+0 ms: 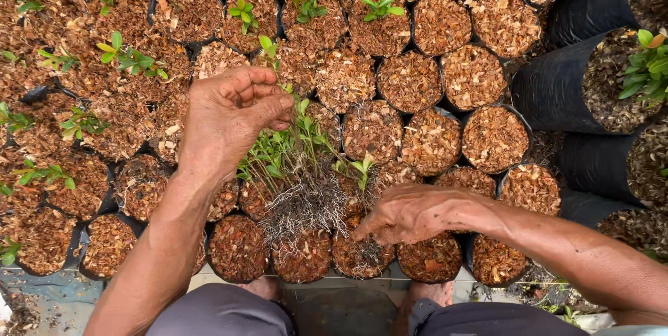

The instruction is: The person plants small seedlings into black plastic nursery bags filled with soil and wood chips. They repeatedly pick up seedlings, place them into the bags, and press the soil around the base to secure them.

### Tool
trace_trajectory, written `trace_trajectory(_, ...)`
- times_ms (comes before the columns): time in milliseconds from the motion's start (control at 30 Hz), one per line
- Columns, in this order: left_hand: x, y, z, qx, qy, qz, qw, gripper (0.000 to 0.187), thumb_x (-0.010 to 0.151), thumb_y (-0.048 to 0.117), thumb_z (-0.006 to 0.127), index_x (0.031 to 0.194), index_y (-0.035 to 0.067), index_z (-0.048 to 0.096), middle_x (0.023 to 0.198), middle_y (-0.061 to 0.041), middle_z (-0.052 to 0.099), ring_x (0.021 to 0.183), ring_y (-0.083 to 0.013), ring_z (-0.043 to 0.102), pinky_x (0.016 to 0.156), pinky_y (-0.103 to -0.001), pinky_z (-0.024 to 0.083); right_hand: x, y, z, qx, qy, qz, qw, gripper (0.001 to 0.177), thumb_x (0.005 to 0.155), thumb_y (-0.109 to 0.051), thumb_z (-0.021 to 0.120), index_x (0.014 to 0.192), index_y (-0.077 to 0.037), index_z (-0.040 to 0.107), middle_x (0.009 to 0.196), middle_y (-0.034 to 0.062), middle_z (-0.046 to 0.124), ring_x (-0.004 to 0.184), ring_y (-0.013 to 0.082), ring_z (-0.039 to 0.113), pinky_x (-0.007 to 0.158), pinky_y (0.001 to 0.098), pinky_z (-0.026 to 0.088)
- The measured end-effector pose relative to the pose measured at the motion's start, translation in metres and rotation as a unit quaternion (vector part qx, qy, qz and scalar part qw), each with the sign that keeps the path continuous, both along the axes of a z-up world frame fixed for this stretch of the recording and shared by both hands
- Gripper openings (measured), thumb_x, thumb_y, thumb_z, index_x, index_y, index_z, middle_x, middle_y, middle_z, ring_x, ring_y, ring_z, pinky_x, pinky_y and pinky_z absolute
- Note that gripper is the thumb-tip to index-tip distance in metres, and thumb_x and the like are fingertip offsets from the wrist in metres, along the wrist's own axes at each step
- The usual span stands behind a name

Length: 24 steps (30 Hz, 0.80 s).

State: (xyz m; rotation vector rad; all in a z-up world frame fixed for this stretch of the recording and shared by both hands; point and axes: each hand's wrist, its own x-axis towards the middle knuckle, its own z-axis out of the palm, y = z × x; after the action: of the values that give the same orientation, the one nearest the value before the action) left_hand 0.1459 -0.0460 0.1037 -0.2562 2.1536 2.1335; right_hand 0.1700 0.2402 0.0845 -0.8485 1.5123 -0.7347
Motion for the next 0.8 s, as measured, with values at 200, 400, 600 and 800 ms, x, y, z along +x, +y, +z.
trace_trajectory(200, 0.001, 0.009, -0.014, -0.001, -0.024, -0.048, 0.999, 0.028, 0.088, -0.002, 0.077, 0.114, -0.008, 0.067, 0.086, -0.021, 0.075, 0.072, -0.0169, 0.073, 0.064, -0.024, 0.067, 0.025, 0.021, -0.049, 0.025, 0.055, 0.003, 0.998, 0.025, 0.094, -0.018, 0.065, 0.117, -0.009, 0.064, 0.085, 0.0053, 0.067, 0.07, 0.0172, 0.066, 0.07, 0.029, 0.058)
trace_trajectory(400, 0.004, 0.019, -0.02, -0.016, -0.063, -0.081, 0.995, 0.038, 0.09, -0.002, 0.074, 0.123, -0.015, 0.061, 0.087, -0.021, 0.073, 0.075, -0.0157, 0.071, 0.065, -0.022, 0.066, -0.009, 0.041, -0.024, 0.212, 0.107, 0.032, 0.971, 0.028, 0.099, -0.025, 0.063, 0.125, -0.012, 0.065, 0.089, -0.0012, 0.071, 0.067, 0.0105, 0.061, 0.059, 0.0229, 0.051)
trace_trajectory(600, 0.002, 0.035, -0.033, 0.013, -0.067, -0.065, 0.996, 0.048, 0.087, 0.0, 0.079, 0.127, -0.016, 0.057, 0.087, -0.019, 0.072, 0.076, -0.0138, 0.071, 0.067, -0.023, 0.067, -0.008, 0.027, -0.039, 0.148, 0.144, -0.006, 0.978, 0.019, 0.098, -0.019, 0.066, 0.115, -0.013, 0.074, 0.076, -0.0004, 0.073, 0.053, 0.0096, 0.064, 0.056, 0.0238, 0.057)
trace_trajectory(800, 0.0, 0.041, -0.038, -0.005, -0.057, -0.055, 0.997, 0.047, 0.086, 0.002, 0.08, 0.126, -0.015, 0.06, 0.088, -0.018, 0.073, 0.077, -0.0132, 0.07, 0.067, -0.024, 0.067, 0.0, -0.033, -0.028, 0.021, 0.393, -0.111, 0.913, 0.03, 0.107, -0.04, 0.052, 0.104, -0.014, 0.067, 0.082, 0.007, 0.068, 0.077, 0.0171, 0.07, 0.086, 0.0329, 0.058)
